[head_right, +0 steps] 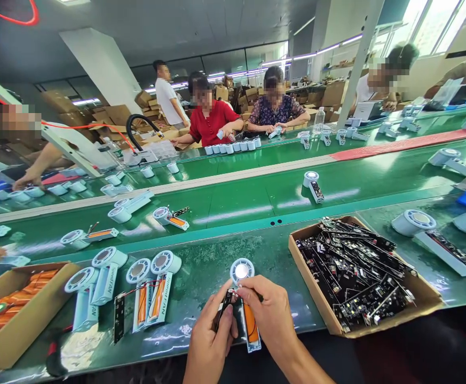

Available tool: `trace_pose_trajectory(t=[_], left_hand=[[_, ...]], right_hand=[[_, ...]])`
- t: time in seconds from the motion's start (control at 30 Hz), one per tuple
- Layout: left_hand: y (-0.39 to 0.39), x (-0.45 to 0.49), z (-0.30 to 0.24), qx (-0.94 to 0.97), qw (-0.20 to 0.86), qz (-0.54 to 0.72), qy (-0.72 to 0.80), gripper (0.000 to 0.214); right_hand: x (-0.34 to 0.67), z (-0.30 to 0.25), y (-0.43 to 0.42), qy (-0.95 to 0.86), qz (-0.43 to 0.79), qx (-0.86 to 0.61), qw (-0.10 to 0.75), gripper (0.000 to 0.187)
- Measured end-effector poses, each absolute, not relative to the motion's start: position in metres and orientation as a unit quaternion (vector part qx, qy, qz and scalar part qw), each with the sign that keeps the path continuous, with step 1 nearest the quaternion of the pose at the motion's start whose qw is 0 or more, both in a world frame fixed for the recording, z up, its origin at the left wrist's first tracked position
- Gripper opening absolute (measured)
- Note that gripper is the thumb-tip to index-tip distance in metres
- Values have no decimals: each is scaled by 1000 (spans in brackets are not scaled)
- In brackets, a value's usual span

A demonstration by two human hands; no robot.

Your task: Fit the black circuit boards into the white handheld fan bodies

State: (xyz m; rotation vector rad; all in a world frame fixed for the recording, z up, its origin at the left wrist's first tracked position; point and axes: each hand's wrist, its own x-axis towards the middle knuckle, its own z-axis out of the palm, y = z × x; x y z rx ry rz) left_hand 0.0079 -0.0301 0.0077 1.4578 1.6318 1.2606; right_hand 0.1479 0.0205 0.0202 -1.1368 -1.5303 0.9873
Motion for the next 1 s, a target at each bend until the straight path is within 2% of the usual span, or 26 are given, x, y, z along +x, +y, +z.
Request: trace_pose_trajectory(t=[0.13, 0.3, 0.43, 0.63, 0.87, 1.0], left_hand=[[-29, 3, 18, 562, 327, 453, 610, 43], [-29, -2, 22, 624, 255, 422, 607, 43], [-29, -2, 20, 666, 210, 409, 588, 48], [-29, 1, 17, 678, 185, 390, 595, 54], [-32, 6, 10, 694, 176, 376, 588, 63], [-32, 11, 11, 679, 162, 399, 594, 62]], right_hand=[[147, 20, 19, -697, 348, -398, 485, 23], [147, 19, 18, -724, 288, -423, 463, 16], [146, 19, 18, -761, 261, -396, 443, 22], [146, 15, 20, -807, 189, -376, 414, 22], [148, 21, 23, -812, 190, -393, 388, 20], [146, 19, 23, -811, 186, -383, 401, 20]])
